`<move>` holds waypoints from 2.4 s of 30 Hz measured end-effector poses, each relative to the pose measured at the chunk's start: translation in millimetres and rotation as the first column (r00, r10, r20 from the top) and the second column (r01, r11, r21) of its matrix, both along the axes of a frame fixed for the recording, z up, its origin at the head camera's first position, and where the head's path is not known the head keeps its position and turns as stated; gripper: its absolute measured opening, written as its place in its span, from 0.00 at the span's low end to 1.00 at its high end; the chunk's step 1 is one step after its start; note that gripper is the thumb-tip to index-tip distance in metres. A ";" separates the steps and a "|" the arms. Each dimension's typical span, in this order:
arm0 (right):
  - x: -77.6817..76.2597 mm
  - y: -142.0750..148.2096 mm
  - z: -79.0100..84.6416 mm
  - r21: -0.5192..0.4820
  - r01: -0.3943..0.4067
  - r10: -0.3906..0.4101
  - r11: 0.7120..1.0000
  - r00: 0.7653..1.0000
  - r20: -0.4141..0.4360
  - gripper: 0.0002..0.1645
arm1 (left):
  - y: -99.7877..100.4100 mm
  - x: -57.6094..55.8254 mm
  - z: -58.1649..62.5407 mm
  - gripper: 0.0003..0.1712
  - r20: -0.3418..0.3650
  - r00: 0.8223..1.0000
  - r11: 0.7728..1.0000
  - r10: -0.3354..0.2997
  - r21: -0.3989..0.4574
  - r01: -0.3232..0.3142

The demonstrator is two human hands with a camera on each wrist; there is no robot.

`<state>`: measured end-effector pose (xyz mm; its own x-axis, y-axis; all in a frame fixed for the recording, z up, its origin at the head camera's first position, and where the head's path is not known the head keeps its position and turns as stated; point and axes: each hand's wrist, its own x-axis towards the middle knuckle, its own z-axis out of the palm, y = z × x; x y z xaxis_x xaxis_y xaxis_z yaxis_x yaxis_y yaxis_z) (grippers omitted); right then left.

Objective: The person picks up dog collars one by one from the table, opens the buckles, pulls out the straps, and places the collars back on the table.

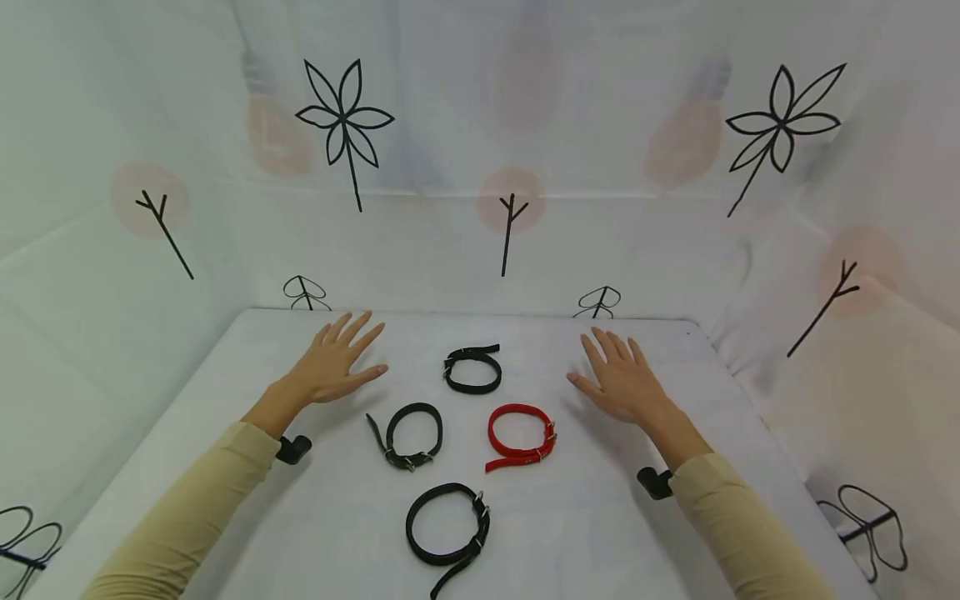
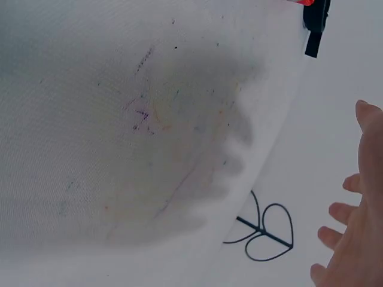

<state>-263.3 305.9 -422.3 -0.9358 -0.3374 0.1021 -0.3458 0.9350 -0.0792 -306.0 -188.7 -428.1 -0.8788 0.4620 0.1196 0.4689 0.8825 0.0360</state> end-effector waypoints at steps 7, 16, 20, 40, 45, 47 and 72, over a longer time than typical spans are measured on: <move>-0.8 -8.9 -2.0 -0.026 -0.023 0.023 0.999 1.000 -0.016 0.49 | 6.7 0.8 -3.3 0.48 0.011 1.000 0.999 -0.025 0.034 0.024; -3.8 -17.5 -6.2 -0.057 -0.035 0.035 0.998 0.999 -0.009 0.50 | 15.9 -1.1 -6.9 0.48 0.005 0.998 0.996 -0.059 0.071 0.059; -4.6 -22.1 -7.5 -0.070 -0.046 0.046 0.996 0.999 -0.011 0.50 | 18.8 -1.9 -9.5 0.48 0.004 0.997 0.994 -0.073 0.082 0.073; -1.6 -44.1 -5.5 -0.147 -0.058 0.062 0.987 0.998 0.023 0.48 | 42.7 -0.3 -6.7 0.46 0.070 0.987 0.985 -0.146 0.097 0.139; -2.7 -47.2 -8.7 -0.167 -0.072 0.078 0.983 0.997 0.028 0.47 | 50.0 -0.6 -7.5 0.46 0.088 0.983 0.982 -0.163 0.113 0.153; -2.5 -48.8 -9.2 -0.181 -0.071 0.078 0.981 0.996 0.033 0.47 | 53.8 -1.3 -8.2 0.46 0.093 0.981 0.980 -0.172 0.122 0.160; -8.9 -82.2 -13.4 -0.324 -0.056 0.108 0.945 0.984 0.145 0.40 | 85.0 -12.0 -21.6 0.41 0.191 0.953 0.943 -0.237 0.280 0.179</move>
